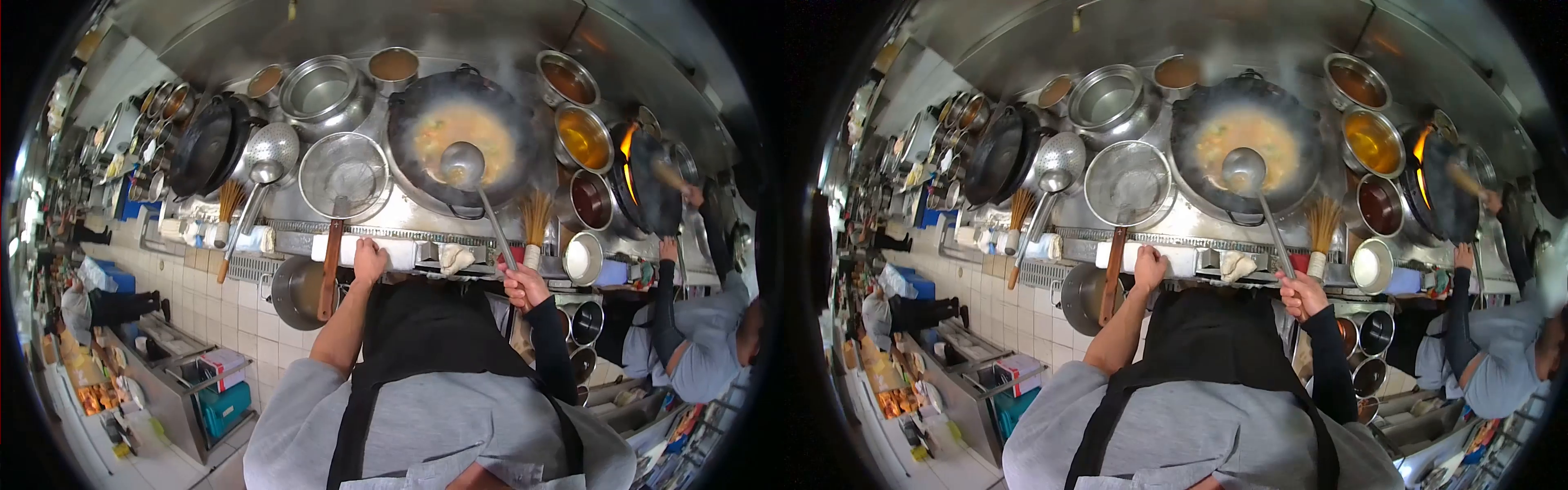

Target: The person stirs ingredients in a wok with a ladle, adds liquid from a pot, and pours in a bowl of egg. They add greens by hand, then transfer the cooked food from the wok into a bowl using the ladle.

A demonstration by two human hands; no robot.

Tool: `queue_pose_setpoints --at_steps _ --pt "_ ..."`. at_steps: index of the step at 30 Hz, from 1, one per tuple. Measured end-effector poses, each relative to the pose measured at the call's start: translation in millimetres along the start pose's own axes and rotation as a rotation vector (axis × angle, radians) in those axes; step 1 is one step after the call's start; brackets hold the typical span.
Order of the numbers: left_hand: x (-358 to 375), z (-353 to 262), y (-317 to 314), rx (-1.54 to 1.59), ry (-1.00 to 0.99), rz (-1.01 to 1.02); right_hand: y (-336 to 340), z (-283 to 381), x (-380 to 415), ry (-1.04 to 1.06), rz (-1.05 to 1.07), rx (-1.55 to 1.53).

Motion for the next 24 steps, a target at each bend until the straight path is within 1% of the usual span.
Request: queue_pose_setpoints --at_steps 1,2,3,4,5,6,7,8,9,12,13,14,16,18,20,21,23,24 --pt "1.2 0.3 1.1 -0.01 0.019 -0.006 8.7 -5.3 -6.1 -0.001 0.061 -0.034" --pt "0.8 5.8 -6.7 0.021 0.095 0.064 17.4 -10.5 -15.5 -0.017 0.149 -0.052" --pt "3.5 8.5 -6.6 -0.043 0.058 -0.018 18.3 -15.8 -20.5 0.001 0.158 -0.065" --pt "5.6 10.9 -3.6 -0.083 0.102 0.031 19.7 -15.3 -26.7 0.103 0.129 0.001" --pt "3.7 27.2 -9.3 0.025 0.206 0.018 27.6 -17.6 -29.2 0.085 0.152 0.005" --pt "-1.5 23.9 -13.5 -0.106 0.067 0.024 36.2 -19.7 -32.8 0.066 0.175 0.009" --pt "2.0 18.5 -0.6 -0.05 0.087 -0.051 44.5 -21.1 -37.9 0.048 0.198 0.013" --pt "7.3 8.9 7.1 0.01 0.082 -0.095 31.4 -16.2 -26.7 -0.004 0.135 -0.017" --pt "9.2 11.5 6.2 0.02 0.088 -0.099 24.5 -12.7 -23.2 -0.054 0.155 -0.155" --pt "9.1 13.6 0.7 0.028 0.074 -0.091 12.6 13.2 -22.1 -0.156 0.234 -0.248" --pt "11.4 13.0 0.8 0.028 0.077 -0.107 -1.6 26.0 -17.9 -0.185 0.23 -0.377" --pt "11.4 11.4 2.2 0.029 0.079 -0.12 -1.6 43.2 -25.5 -0.188 0.232 -0.375" --pt "12.1 10.1 4.7 0.032 0.069 -0.136 -10.0 90.8 -40.1 -0.115 0.243 -0.297" --pt "12.6 7.6 5.0 0.031 0.062 -0.14 -36.6 121.0 -71.6 -0.094 0.518 -0.645" --pt "11.1 6.6 5.9 0.01 0.076 -0.126 -22.0 135.8 -136.6 0.175 0.263 -0.299" --pt "12.9 5.7 4.4 -0.001 0.082 -0.118 -6.0 136.3 -147.4 0.363 0.003 -0.025" --pt "11.6 1.6 9.0 0.013 0.094 -0.14 -1.0 148.2 -144.1 0.721 -0.504 0.535" --pt "14.9 0.0 9.4 0.022 0.105 -0.15 2.2 139.4 -148.5 0.674 -0.443 0.574"
Point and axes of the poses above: each hand's wrist, its own x-axis away from the middle knuckle, its own y-axis out of the back of the hand, z = x × y, the point moved 8 cm from there along -x, towards the middle knuckle, and after that the axes turned 4 degrees about -y, right-handed, at the moved point
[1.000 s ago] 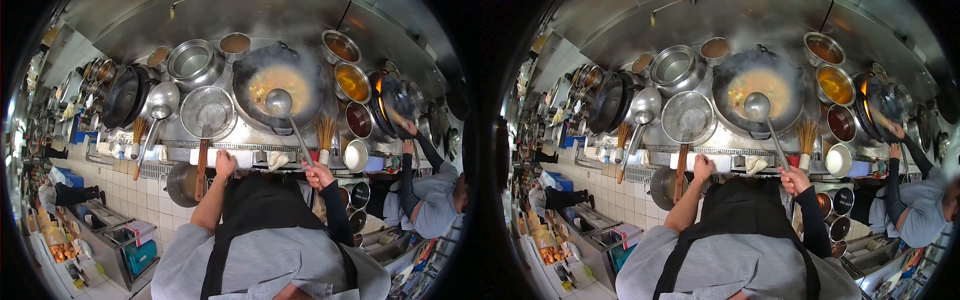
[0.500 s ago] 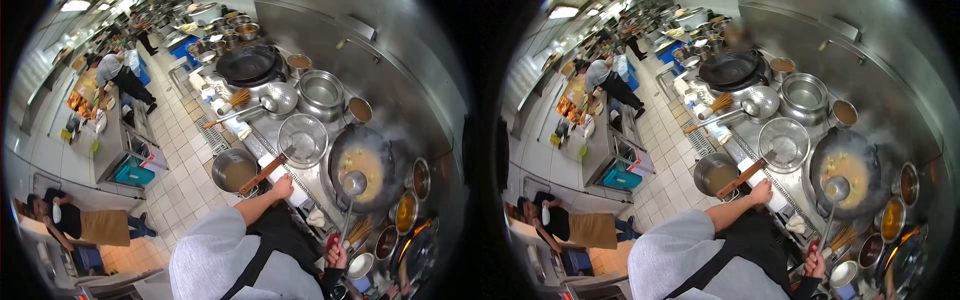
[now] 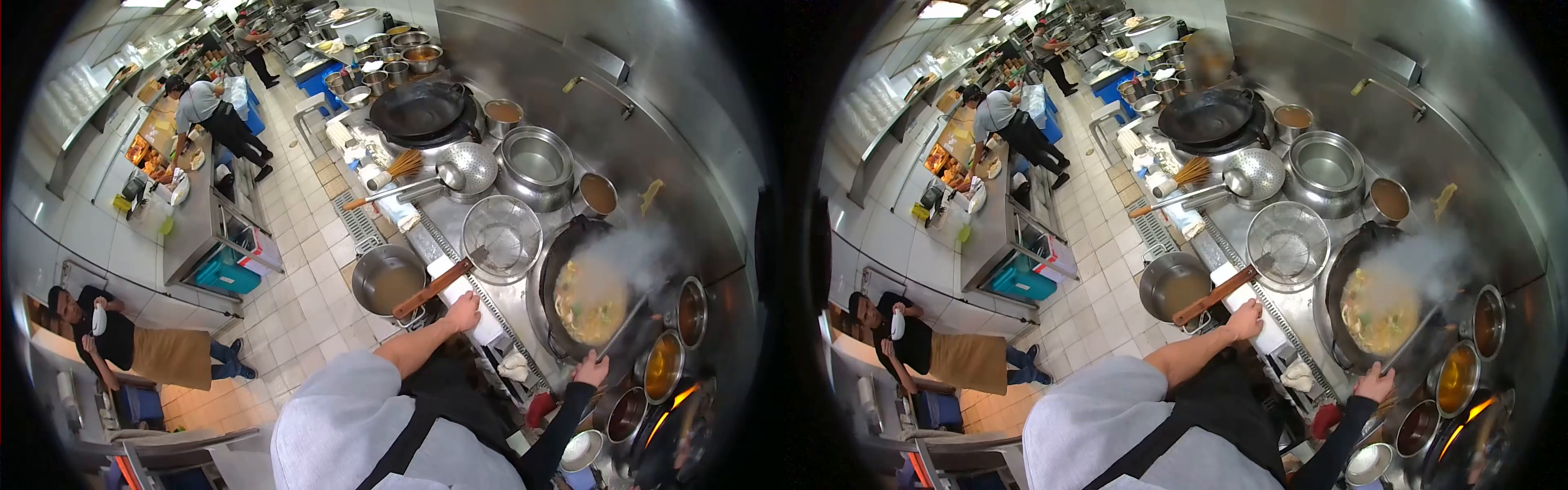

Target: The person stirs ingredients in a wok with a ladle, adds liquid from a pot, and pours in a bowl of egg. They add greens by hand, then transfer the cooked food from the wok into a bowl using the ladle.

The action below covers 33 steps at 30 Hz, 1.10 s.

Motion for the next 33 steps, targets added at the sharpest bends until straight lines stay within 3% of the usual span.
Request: queue_pose_setpoints --at_steps 3,5,6,7,8,10,12,14,15,17,18,20,21,24,25,28,29,30,32,33 --pt "-0.4 1.9 -4.7 -0.111 0.007 0.05 8.0 -39.2 38.4 -0.097 0.179 0.027" --pt "4.0 -12.0 6.7 -0.12 0.112 0.094 16.5 -81.2 77.1 -0.248 0.167 -0.264" --pt "6.2 -11.1 -0.3 -0.087 0.16 0.107 21.7 -79.4 97.6 -0.325 0.333 -0.246" --pt "9.2 -23.1 2.9 0.003 0.116 0.132 32.5 -67.5 118.1 -0.353 0.385 -0.245" --pt "15.0 -56.8 16.6 0.078 0.054 0.093 55.4 -34.1 135.4 -0.371 0.365 -0.042" --pt "22.7 -101.6 17.7 0.143 -0.04 0.112 80.6 -14.5 123.7 0.33 0.184 0.173" --pt "25.8 -154.5 10.3 0.201 -0.113 0.184 77.1 -9.6 100.8 0.262 -0.027 0.701" --pt "27.5 -205.0 -0.1 0.108 -0.402 0.171 44.8 -24.0 84.5 0.127 -0.072 0.585" --pt "26.4 -241.1 1.3 0.072 -0.548 0.131 25.6 -51.1 70.3 0.102 0.022 0.379" --pt "14.0 -285.8 -8.4 0.074 -0.663 0.129 -6.3 -58.4 76.3 -0.35 0.294 -0.314" --pt "8.3 -300.1 -15.0 0.077 -0.724 0.122 3.4 -39.4 84.4 -0.392 0.321 -0.331" --pt "-2.8 -305.1 -36.5 0.117 -0.772 0.154 20.6 -25.8 95.4 -0.477 0.377 -0.36" --pt "-7.4 -302.1 -45.6 0.136 -0.793 0.165 36.2 -30.4 96.0 -0.352 0.364 -0.141" --pt "-8.2 -274.5 -80.1 0.101 -0.807 0.265 61.7 -14.8 112.7 0.231 -0.082 0.446" --pt "-9.5 -271.1 -83.3 0.129 -0.776 0.256 58.7 -26.2 115.9 -0.039 -0.136 0.451" --pt "-9.9 -276.4 -79.7 0.122 -0.73 0.316 26.9 -49.4 124.4 -0.036 -0.32 0.561" --pt "-10.8 -275.8 -76.9 0.157 -0.719 0.306 7.0 -14.9 131.8 0.197 -0.338 0.474" --pt "-11.3 -275.0 -73.9 0.19 -0.713 0.299 -8.7 -43.4 138.6 -0.353 -0.073 0.076" --pt "-8.3 -268.6 -75.1 0.192 -0.715 0.319 -12.6 -31.5 146.6 -0.419 -0.02 -0.2" --pt "-11.5 -267.6 -79.7 0.161 -0.726 0.335 -5.1 -24.3 152.0 -0.203 -0.098 0.028"
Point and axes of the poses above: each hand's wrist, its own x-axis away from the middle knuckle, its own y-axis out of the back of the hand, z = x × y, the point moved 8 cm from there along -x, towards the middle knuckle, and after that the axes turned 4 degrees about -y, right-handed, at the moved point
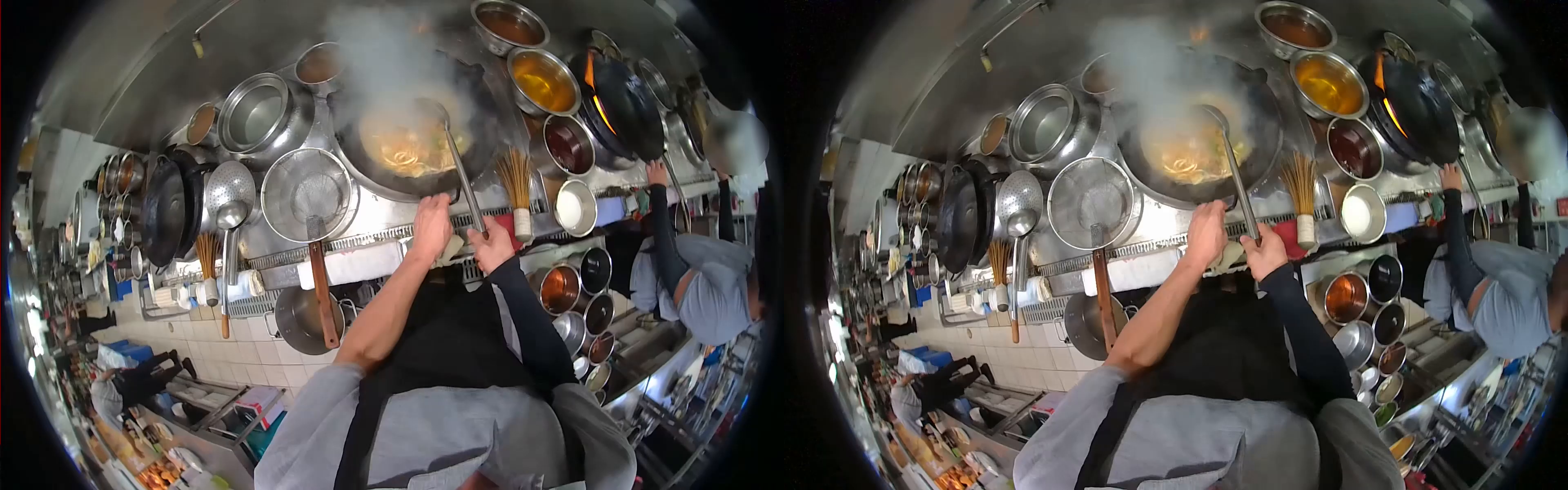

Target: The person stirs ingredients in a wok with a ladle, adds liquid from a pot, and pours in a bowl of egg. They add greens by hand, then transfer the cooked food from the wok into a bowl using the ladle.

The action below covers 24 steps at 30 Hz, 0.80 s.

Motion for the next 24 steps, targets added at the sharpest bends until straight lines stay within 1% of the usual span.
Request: queue_pose_setpoints --at_steps 1,2,3,5,6,7,8,9,10,11,13,15,16,18,19,21,23,24 --pt "-6.2 0.8 -0.4 -0.027 -0.014 0.016 3.7 18.1 5.8 0.236 -0.104 0.21" --pt "-7.7 4.0 -2.0 -0.018 0.021 0.067 4.7 38.4 13.4 0.473 -0.213 0.427" --pt "-9.1 4.2 1.5 0.004 0.028 0.033 7.1 21.2 6.6 0.237 -0.034 0.088" --pt "0.2 -1.6 7.2 0.062 0.046 0.008 -4.6 34.8 41.8 -0.248 0.295 -0.617" --pt "-2.2 4.3 -0.9 0.038 0.021 0.013 -3.1 34.3 51.0 -0.334 0.416 -0.858" --pt "-3.3 5.8 -5.3 -0.004 0.02 0.02 -11.5 1.9 48.6 -0.523 0.526 -1.036" --pt "-4.6 12.0 -13.6 0.002 0.002 0.028 13.2 -9.3 40.3 -0.015 0.106 -0.317" --pt "-8.6 12.6 -15.7 0.011 -0.028 0.065 21.5 -6.1 55.8 0.063 -0.01 -0.116" --pt "-11.4 7.5 -12.9 -0.013 0.007 0.117 29.9 -3.0 72.9 0.118 -0.142 0.092" --pt "-11.8 -1.7 -7.2 0.005 -0.006 0.12 26.1 -14.0 91.9 -0.171 0.043 -0.273" --pt "-12.5 -26.5 2.5 -0.077 -0.152 -0.077 55.8 -37.7 119.1 0.267 -0.261 -0.059" --pt "-13.2 -50.6 -19.3 0.032 -0.202 -0.056 78.4 -67.7 161.8 -0.117 -0.233 -0.285" --pt "-10.0 -64.9 -32.1 0.085 -0.222 -0.043 91.0 -76.8 181.2 -0.124 -0.305 -0.302" --pt "-7.8 -90.4 -82.0 0.262 -0.181 0.119 114.7 -101.2 210.7 -0.107 -0.473 -0.305" --pt "-7.7 -105.3 -107.9 0.323 -0.157 0.212 124.5 -125.6 217.3 -0.118 -0.53 -0.319" --pt "-8.0 -124.8 -164.5 0.437 -0.01 0.348 144.8 -140.6 220.4 -0.198 -0.535 -0.298" --pt "-5.5 -117.1 -247.1 0.621 0.309 0.578 167.1 -160.0 208.3 -0.123 -0.641 -0.049" --pt "-5.1 -123.4 -269.6 0.805 0.405 0.54 176.6 -164.4 203.1 -0.082 -0.686 0.079"
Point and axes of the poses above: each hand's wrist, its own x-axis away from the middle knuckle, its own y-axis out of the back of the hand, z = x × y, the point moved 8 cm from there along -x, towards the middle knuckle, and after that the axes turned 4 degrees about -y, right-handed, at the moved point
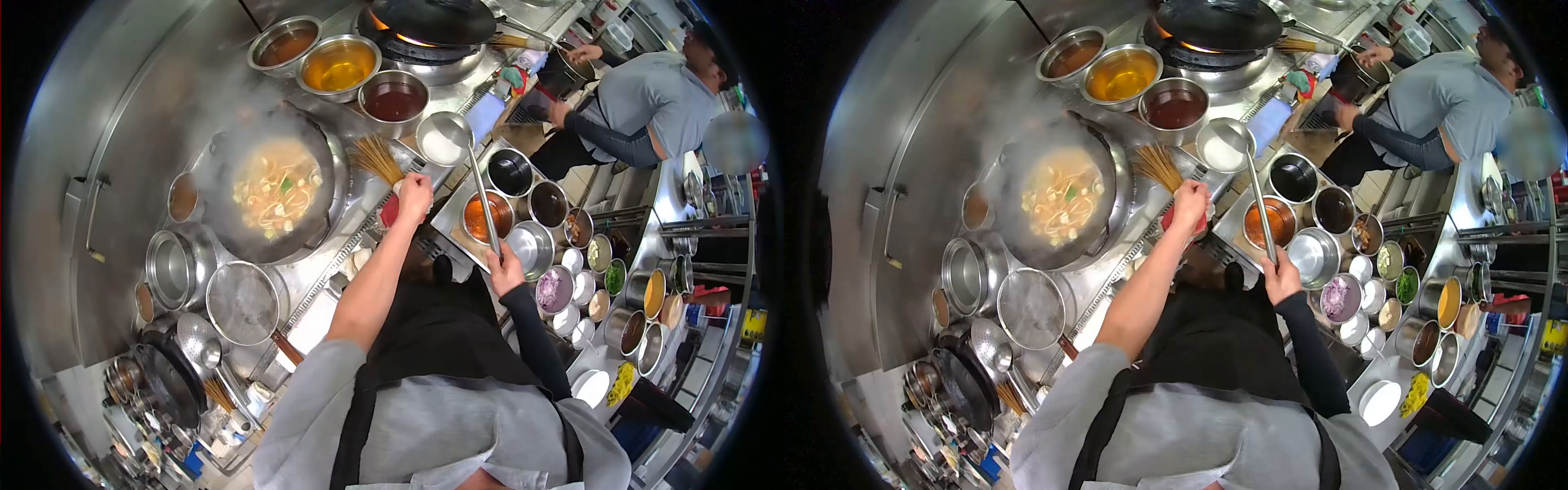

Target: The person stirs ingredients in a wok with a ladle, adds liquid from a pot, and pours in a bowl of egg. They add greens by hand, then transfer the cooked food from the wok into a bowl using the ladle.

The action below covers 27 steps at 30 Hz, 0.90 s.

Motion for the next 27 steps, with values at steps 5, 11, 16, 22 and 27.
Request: queue_pose_setpoints --at_steps 5,11,16,22,27 --pt "-52.1 39.1 -39.8 0.003 0.232 0.0 -5.9 6.3 -20.0 -0.016 -0.068 0.118" --pt "-62.3 46.3 -55.3 0.057 0.218 -0.064 -8.3 -1.0 -19.1 -0.15 0.028 0.195" --pt "-64.9 53.6 -59.0 0.166 0.189 -0.054 7.6 2.0 -24.9 -0.071 0.059 0.136" --pt "-58.6 43.1 -64.5 0.314 0.174 -0.126 26.0 0.6 -31.4 -0.159 0.168 0.175" --pt "-60.5 49.7 -65.0 0.354 0.151 -0.226 51.8 28.8 -37.0 -0.079 0.206 0.164"
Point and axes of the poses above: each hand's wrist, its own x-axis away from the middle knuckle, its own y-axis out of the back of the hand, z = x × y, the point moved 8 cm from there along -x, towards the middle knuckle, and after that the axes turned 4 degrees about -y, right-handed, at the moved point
